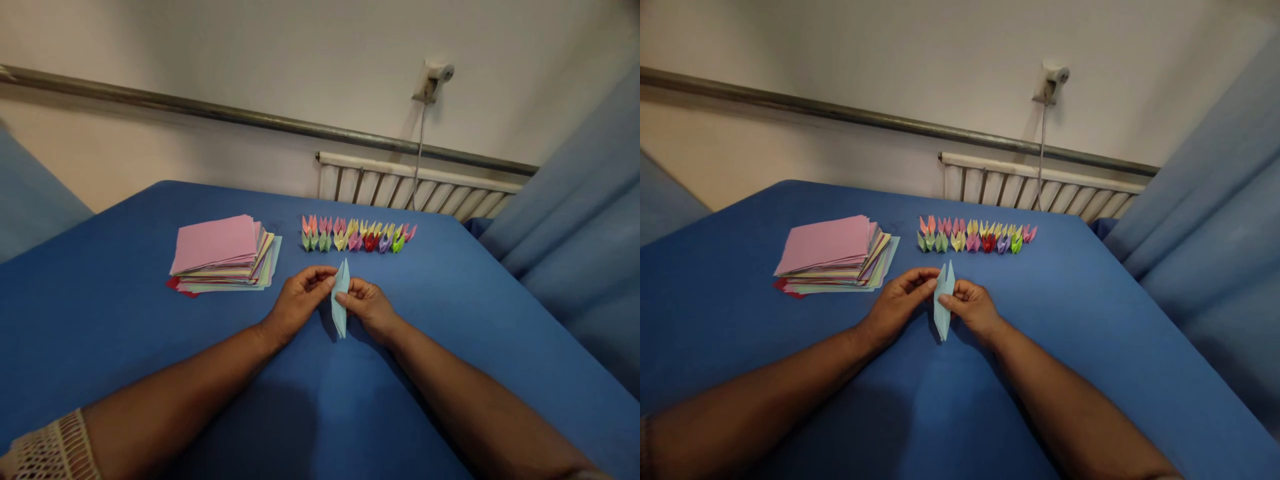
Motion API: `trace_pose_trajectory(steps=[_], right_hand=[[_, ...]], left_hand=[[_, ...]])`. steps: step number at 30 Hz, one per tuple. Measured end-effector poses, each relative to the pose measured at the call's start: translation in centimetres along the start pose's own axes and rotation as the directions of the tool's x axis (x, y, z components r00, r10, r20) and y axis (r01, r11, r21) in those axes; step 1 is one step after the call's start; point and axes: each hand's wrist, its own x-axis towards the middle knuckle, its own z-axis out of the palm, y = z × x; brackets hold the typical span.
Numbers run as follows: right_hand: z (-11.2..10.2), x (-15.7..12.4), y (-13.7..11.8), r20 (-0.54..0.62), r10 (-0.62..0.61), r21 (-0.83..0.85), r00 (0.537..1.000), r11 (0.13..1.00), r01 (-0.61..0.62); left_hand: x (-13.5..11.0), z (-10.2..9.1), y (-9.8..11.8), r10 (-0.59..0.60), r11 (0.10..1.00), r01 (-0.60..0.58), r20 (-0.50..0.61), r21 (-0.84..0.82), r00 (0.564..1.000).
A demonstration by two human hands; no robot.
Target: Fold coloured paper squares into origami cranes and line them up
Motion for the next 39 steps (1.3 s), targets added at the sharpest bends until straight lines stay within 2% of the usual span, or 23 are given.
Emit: trace_pose_trajectory(steps=[6,14,18,24,30,35,39], right_hand=[[-0.8,-0.3,-0.3,0.171,0.092,0.063,0.981,0.993,-0.104],[-1.2,-0.5,-0.2,0.256,0.125,0.022,0.959,0.991,-0.135],[-1.1,-0.4,0.0,0.232,0.128,-0.016,0.964,0.992,-0.128],[-1.0,-0.3,0.2,0.181,0.058,-0.088,0.982,0.995,-0.043],[-1.6,-0.2,-0.1,0.193,0.078,-0.172,0.978,0.984,-0.045],[-1.4,-0.3,-0.6,0.175,0.103,-0.212,0.979,0.975,-0.064],[-1.0,-0.4,-0.8,0.159,0.111,-0.22,0.981,0.973,-0.074]], left_hand=[[0.0,-0.3,0.9,-0.008,0.998,0.011,0.039,-0.061,0.999],[0.0,0.0,0.7,0.006,1.0,-0.006,0.013,0.017,1.0],[-0.1,0.0,0.8,0.058,0.996,-0.058,-0.001,0.063,0.998],[-0.4,0.1,0.9,0.139,0.978,-0.138,0.005,0.159,0.99],[-0.2,0.1,0.9,0.086,0.986,-0.091,0.038,0.142,0.996],[-0.1,0.2,0.8,0.055,0.992,-0.044,-0.082,0.122,0.995],[-0.1,0.3,0.9,0.067,0.988,-0.054,-0.089,0.144,0.994]])
